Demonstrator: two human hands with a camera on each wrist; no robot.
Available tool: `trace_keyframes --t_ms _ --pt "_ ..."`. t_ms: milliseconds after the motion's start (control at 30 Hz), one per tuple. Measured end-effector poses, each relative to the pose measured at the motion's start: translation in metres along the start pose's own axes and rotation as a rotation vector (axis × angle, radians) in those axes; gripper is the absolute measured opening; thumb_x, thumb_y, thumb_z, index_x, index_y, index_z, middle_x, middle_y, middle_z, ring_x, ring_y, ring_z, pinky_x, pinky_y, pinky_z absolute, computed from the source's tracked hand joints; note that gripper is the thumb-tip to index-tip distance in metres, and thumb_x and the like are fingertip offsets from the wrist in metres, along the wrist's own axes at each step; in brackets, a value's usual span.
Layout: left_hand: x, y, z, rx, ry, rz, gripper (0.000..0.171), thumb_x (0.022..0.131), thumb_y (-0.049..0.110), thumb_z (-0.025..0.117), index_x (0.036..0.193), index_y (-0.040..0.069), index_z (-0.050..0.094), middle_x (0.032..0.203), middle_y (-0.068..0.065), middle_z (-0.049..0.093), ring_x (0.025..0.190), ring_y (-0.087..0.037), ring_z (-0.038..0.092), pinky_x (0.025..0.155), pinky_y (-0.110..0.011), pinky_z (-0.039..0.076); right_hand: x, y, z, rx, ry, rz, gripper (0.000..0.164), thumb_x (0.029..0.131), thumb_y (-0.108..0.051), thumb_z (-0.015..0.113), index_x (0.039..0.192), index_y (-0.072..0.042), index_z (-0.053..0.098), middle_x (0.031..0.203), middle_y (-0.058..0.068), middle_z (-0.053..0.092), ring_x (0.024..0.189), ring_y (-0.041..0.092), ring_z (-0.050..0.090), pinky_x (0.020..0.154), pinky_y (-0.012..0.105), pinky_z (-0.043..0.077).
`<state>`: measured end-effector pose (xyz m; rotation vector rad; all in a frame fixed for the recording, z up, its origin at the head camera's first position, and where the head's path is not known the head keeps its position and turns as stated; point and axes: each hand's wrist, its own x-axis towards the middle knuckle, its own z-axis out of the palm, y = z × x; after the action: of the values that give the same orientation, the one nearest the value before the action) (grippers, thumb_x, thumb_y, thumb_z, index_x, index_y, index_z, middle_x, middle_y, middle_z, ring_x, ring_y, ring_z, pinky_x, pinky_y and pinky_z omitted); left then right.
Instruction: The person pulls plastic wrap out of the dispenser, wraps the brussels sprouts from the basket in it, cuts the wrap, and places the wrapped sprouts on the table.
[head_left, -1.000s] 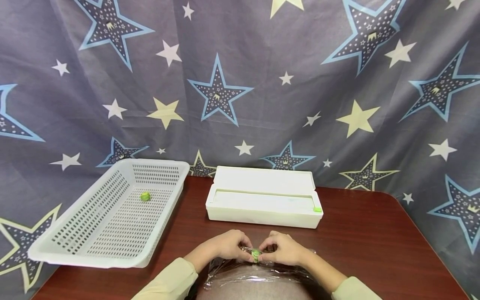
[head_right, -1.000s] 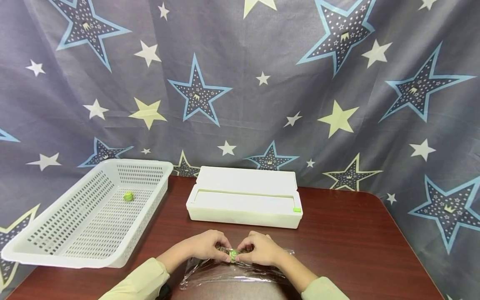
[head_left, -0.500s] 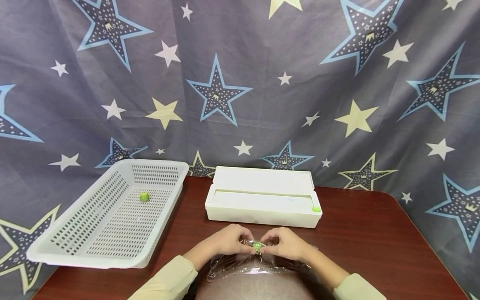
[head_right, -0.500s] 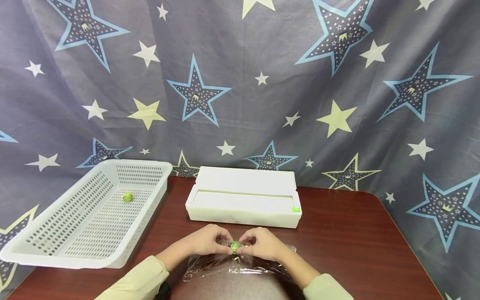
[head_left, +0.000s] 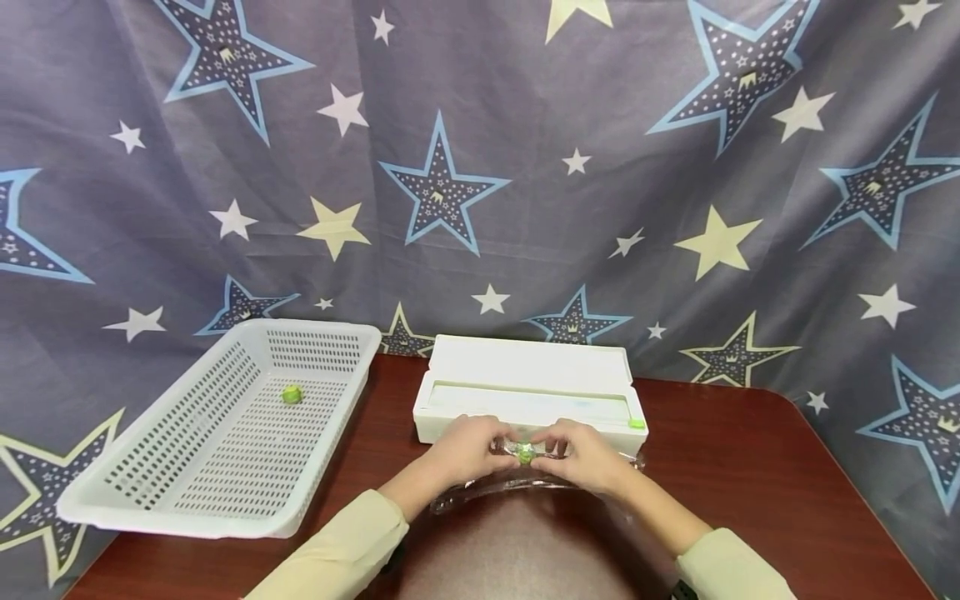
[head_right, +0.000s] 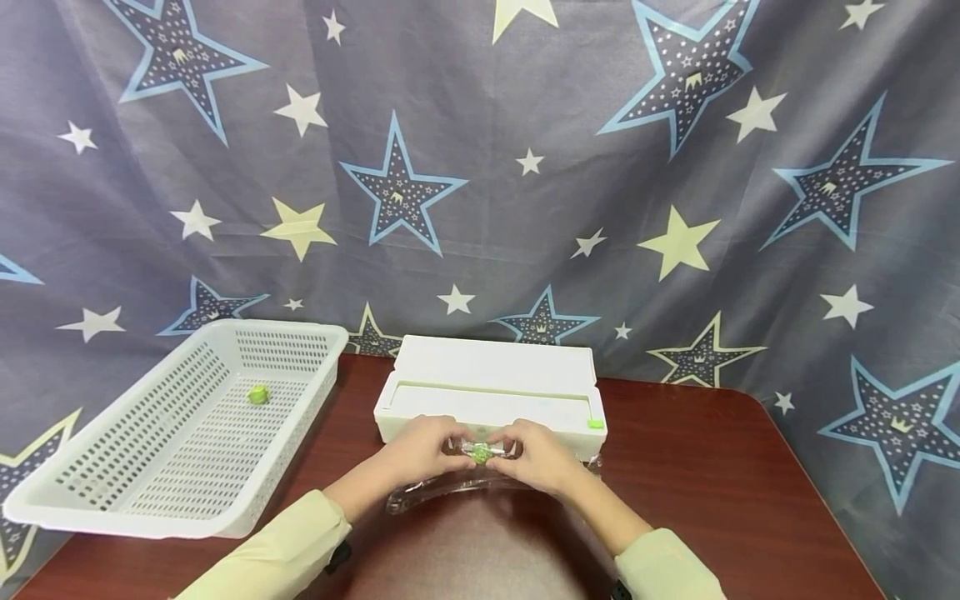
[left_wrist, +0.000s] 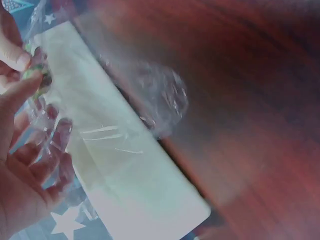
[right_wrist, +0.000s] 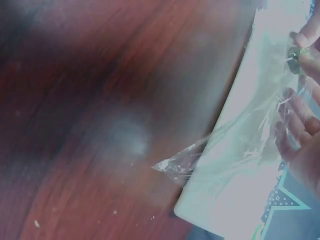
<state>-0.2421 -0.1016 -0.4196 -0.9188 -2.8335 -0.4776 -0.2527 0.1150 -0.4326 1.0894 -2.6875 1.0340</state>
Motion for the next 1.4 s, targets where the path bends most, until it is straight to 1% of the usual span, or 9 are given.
trace_keyframes --t_ms 133,267,367,433,667,867,1033,1200,1400 --pt "-0.004 0.006 0.0 0.186 0.063 0.037 0.031 0.08 0.048 0.067 0.101 0.025 0.069 0.089 0.01 0.067 0.08 -0.008 0.061 0.067 -0.029 0.043 -0.005 0.0 0.001 -0.104 0.07 -0.055 0.026 0.077 -0.026 0.075 0.101 -0.018 0.07 0.079 -0.007 0.06 0.072 0.007 0.053 0.063 0.019 0.044" --pt "-0.014 0.012 0.008 0.316 0.111 0.111 0.029 0.082 0.048 0.065 0.1 0.026 0.068 0.095 0.009 0.067 0.087 -0.012 0.062 0.073 -0.03 0.044 -0.015 0.001 0.009 -0.183 0.117 -0.163 0.026 0.073 -0.023 0.078 0.098 -0.017 0.07 0.08 -0.007 0.061 0.071 0.005 0.054 0.063 0.019 0.045" --pt "-0.024 0.016 0.015 0.392 0.116 0.159 0.026 0.081 0.047 0.065 0.097 0.027 0.067 0.089 0.01 0.066 0.084 -0.011 0.061 0.074 -0.028 0.043 -0.025 0.001 0.016 -0.257 0.118 -0.211 0.024 0.072 -0.024 0.079 0.094 -0.019 0.071 0.08 -0.01 0.061 0.071 0.002 0.052 0.064 0.019 0.044" --pt "-0.032 0.019 0.02 0.423 0.092 0.179 0.025 0.08 0.047 0.067 0.094 0.027 0.066 0.082 0.011 0.063 0.078 -0.01 0.058 0.07 -0.026 0.041 -0.032 -0.001 0.019 -0.309 0.101 -0.223 0.023 0.071 -0.027 0.078 0.092 -0.022 0.072 0.081 -0.012 0.059 0.072 0.002 0.052 0.064 0.019 0.044" --pt "-0.05 0.027 0.029 0.416 -0.055 0.222 0.025 0.079 0.041 0.07 0.097 0.025 0.063 0.086 0.009 0.066 0.078 -0.009 0.06 0.066 -0.025 0.046 -0.053 -0.006 0.028 -0.394 0.053 -0.333 0.018 0.072 -0.028 0.078 0.088 -0.025 0.07 0.081 -0.014 0.053 0.074 0.001 0.051 0.067 0.018 0.043" --pt "-0.058 0.026 0.03 0.364 -0.06 0.23 0.033 0.081 0.03 0.069 0.112 0.024 0.061 0.102 0.007 0.068 0.084 -0.01 0.063 0.062 -0.025 0.05 -0.067 -0.005 0.028 -0.381 0.011 -0.335 0.025 0.073 -0.023 0.077 0.097 -0.024 0.069 0.087 -0.013 0.054 0.078 0.001 0.051 0.068 0.018 0.044" --pt "-0.063 0.025 0.03 0.321 -0.061 0.217 0.029 0.082 0.023 0.068 0.11 0.019 0.061 0.105 0.004 0.067 0.092 -0.011 0.064 0.071 -0.027 0.053 -0.077 -0.003 0.024 -0.338 -0.016 -0.26 0.035 0.076 -0.016 0.075 0.109 -0.021 0.066 0.101 -0.009 0.059 0.088 0.004 0.058 0.072 0.025 0.05" --pt "-0.064 0.027 0.03 0.294 -0.081 0.199 0.031 0.081 0.021 0.069 0.111 0.015 0.061 0.107 0.002 0.066 0.098 -0.012 0.063 0.079 -0.029 0.052 -0.086 0.002 0.021 -0.338 0.045 -0.211 0.039 0.073 -0.018 0.076 0.111 -0.021 0.065 0.104 -0.01 0.059 0.091 0.006 0.059 0.076 0.028 0.051" --pt "-0.066 0.025 0.031 0.296 -0.051 0.185 0.018 0.079 0.02 0.07 0.097 0.017 0.064 0.092 0.005 0.064 0.089 -0.011 0.062 0.073 -0.027 0.051 -0.095 0.009 0.015 -0.405 0.152 -0.212 0.04 0.066 -0.021 0.081 0.103 -0.023 0.067 0.101 -0.009 0.061 0.093 0.009 0.058 0.079 0.035 0.048"
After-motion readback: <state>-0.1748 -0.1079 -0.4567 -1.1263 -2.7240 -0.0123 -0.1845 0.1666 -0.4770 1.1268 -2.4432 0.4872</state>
